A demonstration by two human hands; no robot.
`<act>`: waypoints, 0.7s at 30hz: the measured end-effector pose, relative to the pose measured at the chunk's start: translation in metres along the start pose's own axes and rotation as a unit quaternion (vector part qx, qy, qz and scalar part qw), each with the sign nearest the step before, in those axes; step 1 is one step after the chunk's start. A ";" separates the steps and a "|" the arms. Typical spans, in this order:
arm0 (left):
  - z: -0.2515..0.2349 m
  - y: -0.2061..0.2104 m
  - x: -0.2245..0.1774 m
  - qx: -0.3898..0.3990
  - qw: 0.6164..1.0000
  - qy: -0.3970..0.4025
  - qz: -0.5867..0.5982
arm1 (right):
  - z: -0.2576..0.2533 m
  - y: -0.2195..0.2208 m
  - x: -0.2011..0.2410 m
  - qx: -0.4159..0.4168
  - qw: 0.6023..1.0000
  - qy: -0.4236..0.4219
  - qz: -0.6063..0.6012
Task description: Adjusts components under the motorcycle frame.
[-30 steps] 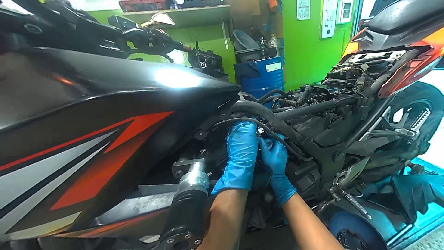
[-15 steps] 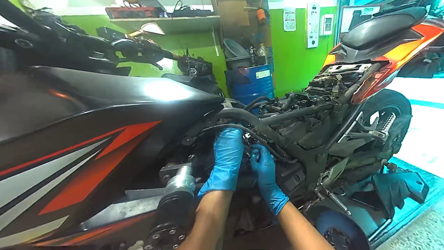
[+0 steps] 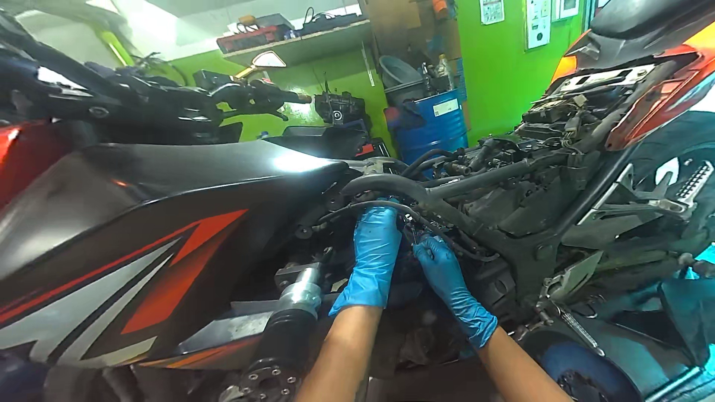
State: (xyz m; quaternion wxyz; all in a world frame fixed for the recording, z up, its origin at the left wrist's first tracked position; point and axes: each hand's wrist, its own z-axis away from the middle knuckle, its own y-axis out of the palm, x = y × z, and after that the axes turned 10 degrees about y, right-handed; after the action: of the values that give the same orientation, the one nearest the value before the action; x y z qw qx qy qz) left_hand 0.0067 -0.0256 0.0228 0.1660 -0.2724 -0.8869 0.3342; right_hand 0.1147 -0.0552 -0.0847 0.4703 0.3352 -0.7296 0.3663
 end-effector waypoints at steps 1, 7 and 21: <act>0.001 0.000 0.000 0.005 1.000 -0.005 0.002 | 0.001 -0.002 -0.003 0.010 1.000 -0.015 0.019; 0.006 0.000 0.002 -0.008 1.000 0.003 0.002 | -0.006 -0.013 -0.026 -0.024 0.981 -0.170 0.089; 0.092 -0.116 -0.025 0.000 0.979 0.201 -0.022 | -0.002 -0.004 -0.028 0.009 0.991 -0.124 -0.052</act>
State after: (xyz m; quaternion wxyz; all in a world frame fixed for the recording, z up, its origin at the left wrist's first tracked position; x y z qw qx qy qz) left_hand -0.0607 -0.1597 0.0325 0.3484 -0.3151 -0.8410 0.2684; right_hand 0.1288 -0.0514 -0.1092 0.3913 0.4199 -0.7604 0.3038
